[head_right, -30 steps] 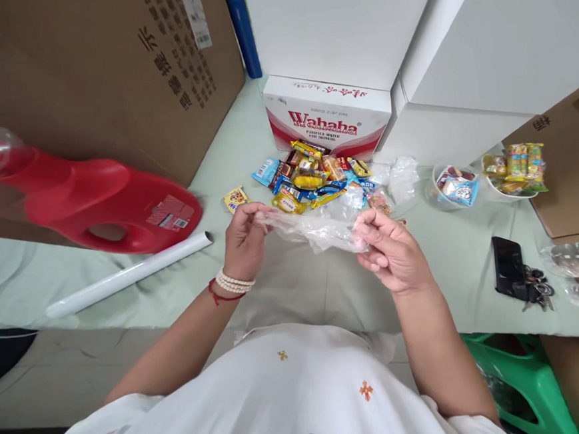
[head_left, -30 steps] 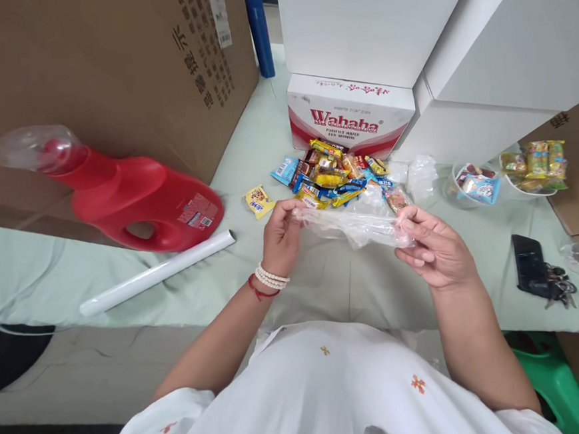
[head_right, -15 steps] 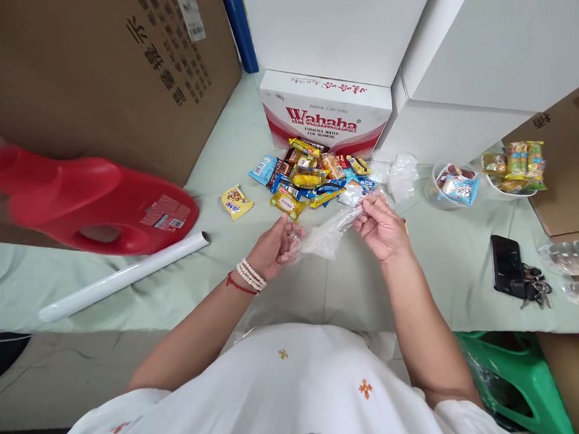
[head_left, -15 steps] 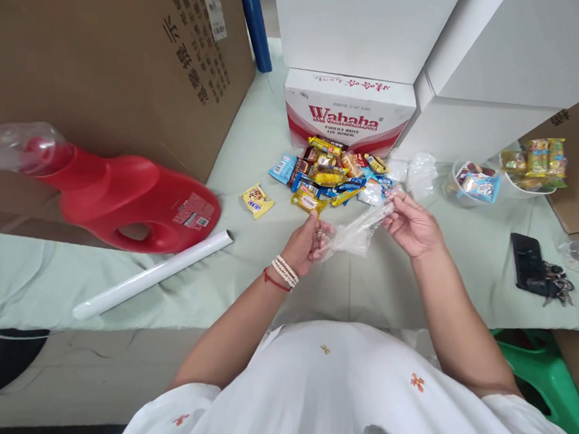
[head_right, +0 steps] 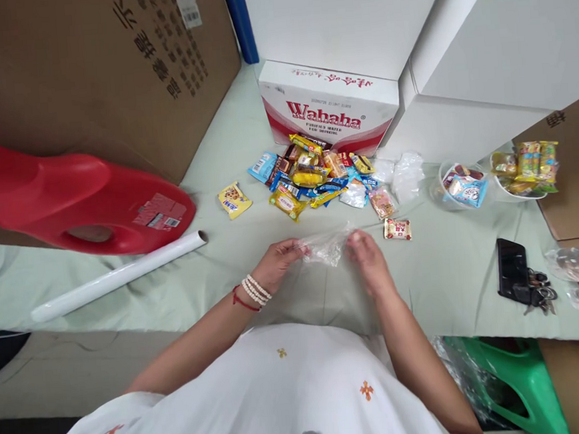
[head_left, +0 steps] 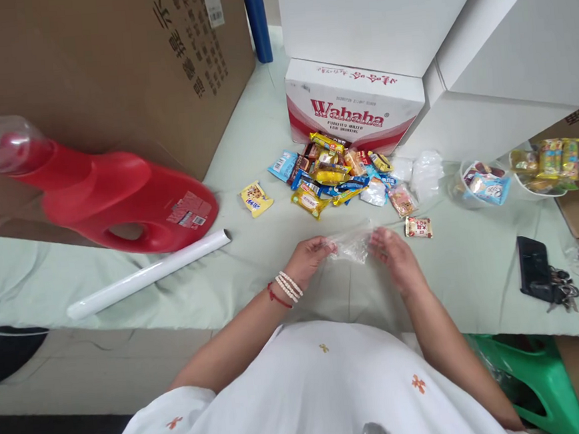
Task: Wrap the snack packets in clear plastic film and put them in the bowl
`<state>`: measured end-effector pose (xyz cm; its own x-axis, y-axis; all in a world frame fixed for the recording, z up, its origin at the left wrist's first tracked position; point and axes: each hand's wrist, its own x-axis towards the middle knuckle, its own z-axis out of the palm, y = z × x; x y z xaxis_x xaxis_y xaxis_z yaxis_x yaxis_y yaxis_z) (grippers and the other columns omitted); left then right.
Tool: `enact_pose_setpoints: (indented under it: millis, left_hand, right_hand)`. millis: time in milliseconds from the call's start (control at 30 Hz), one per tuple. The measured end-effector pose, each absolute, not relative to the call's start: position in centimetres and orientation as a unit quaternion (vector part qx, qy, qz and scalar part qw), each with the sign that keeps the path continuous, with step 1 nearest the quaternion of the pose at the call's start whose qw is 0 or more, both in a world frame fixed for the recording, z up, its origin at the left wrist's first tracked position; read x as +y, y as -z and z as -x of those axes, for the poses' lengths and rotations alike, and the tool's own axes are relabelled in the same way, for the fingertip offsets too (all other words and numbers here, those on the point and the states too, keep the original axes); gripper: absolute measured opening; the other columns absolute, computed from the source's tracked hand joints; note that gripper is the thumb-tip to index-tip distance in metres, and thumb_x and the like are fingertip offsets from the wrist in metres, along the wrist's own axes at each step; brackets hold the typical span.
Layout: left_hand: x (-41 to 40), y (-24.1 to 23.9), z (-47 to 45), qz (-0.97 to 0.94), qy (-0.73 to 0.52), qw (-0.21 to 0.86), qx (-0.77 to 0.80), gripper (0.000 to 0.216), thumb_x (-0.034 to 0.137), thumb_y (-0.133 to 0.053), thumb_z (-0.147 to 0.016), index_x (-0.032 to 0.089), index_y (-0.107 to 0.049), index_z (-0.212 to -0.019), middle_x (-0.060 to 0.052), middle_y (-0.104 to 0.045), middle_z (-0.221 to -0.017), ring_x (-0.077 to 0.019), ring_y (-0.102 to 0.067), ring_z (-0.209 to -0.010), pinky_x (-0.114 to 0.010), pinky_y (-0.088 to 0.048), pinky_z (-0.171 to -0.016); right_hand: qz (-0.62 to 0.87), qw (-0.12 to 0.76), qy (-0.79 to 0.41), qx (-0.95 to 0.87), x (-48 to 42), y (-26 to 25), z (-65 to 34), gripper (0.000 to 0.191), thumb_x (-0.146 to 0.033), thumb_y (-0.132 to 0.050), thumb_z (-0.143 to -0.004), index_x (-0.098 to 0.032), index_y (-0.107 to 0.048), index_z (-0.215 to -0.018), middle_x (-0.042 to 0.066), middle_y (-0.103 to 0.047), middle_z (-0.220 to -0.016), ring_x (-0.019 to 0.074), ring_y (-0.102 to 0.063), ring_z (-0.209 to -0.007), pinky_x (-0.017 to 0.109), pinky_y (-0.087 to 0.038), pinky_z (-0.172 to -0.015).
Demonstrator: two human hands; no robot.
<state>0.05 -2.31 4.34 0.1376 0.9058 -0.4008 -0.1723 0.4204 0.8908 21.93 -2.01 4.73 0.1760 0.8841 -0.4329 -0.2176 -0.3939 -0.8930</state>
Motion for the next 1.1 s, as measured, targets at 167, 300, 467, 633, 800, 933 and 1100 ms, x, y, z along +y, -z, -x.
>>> enact_pose_setpoints:
  millis: [167,300,467,633,800,933,1100]
  left_hand:
    - [-2.9,-4.3,-2.0,-0.361,-0.481,0.591,0.538,0.036,0.054,-0.070,-0.083,0.019,-0.062,-0.083,0.002,-0.062,-0.068,-0.0122,-0.055,-0.065,-0.025,-0.045,-0.066]
    - [-2.5,-3.9,-1.4,-0.318,-0.506,0.526,0.606,0.033,0.053,-0.061,-0.090,0.022,-0.054,-0.082,0.008,-0.044,-0.056,-0.0095,-0.041,-0.048,-0.023,-0.035,-0.049]
    - [-1.9,-4.4,0.5,-0.329,-0.504,0.490,0.631,0.036,0.054,-0.055,-0.094,0.024,-0.048,-0.076,0.009,-0.036,-0.053,-0.0102,-0.035,-0.045,-0.023,-0.030,-0.046]
    - [-3.2,-4.8,-0.8,-0.459,-0.438,0.436,0.638,0.030,0.052,-0.051,-0.098,0.025,-0.054,-0.085,0.006,-0.049,-0.057,-0.0139,-0.049,-0.053,-0.025,-0.039,-0.059]
    - [-3.1,-4.1,-0.9,-0.462,-0.428,0.408,0.661,0.028,0.049,-0.050,-0.098,0.025,-0.053,-0.084,0.006,-0.049,-0.055,-0.0144,-0.052,-0.052,-0.025,-0.039,-0.059]
    - [-1.8,-3.2,1.1,-0.393,-0.434,0.456,0.670,0.031,0.052,-0.054,-0.095,0.025,-0.049,-0.080,0.009,-0.042,-0.051,-0.0118,-0.044,-0.041,-0.024,-0.034,-0.048]
    - [-0.7,-3.3,2.9,-0.285,-0.422,0.570,0.645,0.039,0.057,-0.061,-0.088,0.022,-0.051,-0.075,0.009,-0.036,-0.053,-0.0065,-0.028,-0.039,-0.022,-0.021,-0.039]
  right_hand:
    - [0.611,0.476,-0.554,-0.305,-4.4,-4.0,-18.1,0.052,-0.056,-0.085,-0.070,-0.021,-0.068,-0.104,0.006,-0.074,-0.097,0.0204,-0.067,-0.088,0.032,-0.055,-0.078]
    - [0.598,0.517,-0.536,-0.296,-3.3,-4.6,-19.1,0.040,-0.054,-0.085,-0.071,-0.019,-0.069,-0.082,0.004,-0.073,-0.091,0.0173,-0.066,-0.084,0.030,-0.056,-0.075]
    - [0.583,0.483,-0.601,-0.256,-2.5,-6.0,-21.9,0.048,-0.062,-0.088,-0.066,-0.021,-0.068,-0.081,0.004,-0.073,-0.087,0.0173,-0.068,-0.080,0.026,-0.057,-0.063]
    - [0.533,0.392,-0.663,-0.349,-3.6,-6.7,-18.8,0.054,-0.073,-0.075,-0.075,-0.021,-0.075,-0.089,0.006,-0.073,-0.097,0.0196,-0.067,-0.089,0.028,-0.058,-0.070]
    - [0.565,0.423,-0.629,-0.326,-3.4,-5.4,-17.6,0.040,-0.056,-0.087,-0.068,-0.020,-0.072,-0.080,0.001,-0.069,-0.083,0.0140,-0.063,-0.075,0.024,-0.054,-0.065]
    - [0.577,0.393,-0.675,-0.239,-3.2,-4.7,-20.7,0.045,-0.051,-0.094,-0.059,-0.019,-0.068,-0.077,0.003,-0.073,-0.090,0.0136,-0.067,-0.071,0.021,-0.055,-0.054]
    - [0.532,0.407,-0.724,-0.165,-3.6,-4.5,-24.8,0.039,-0.039,-0.095,-0.062,-0.019,-0.066,-0.079,0.000,-0.069,-0.078,0.0063,-0.057,-0.054,0.013,-0.045,-0.040]
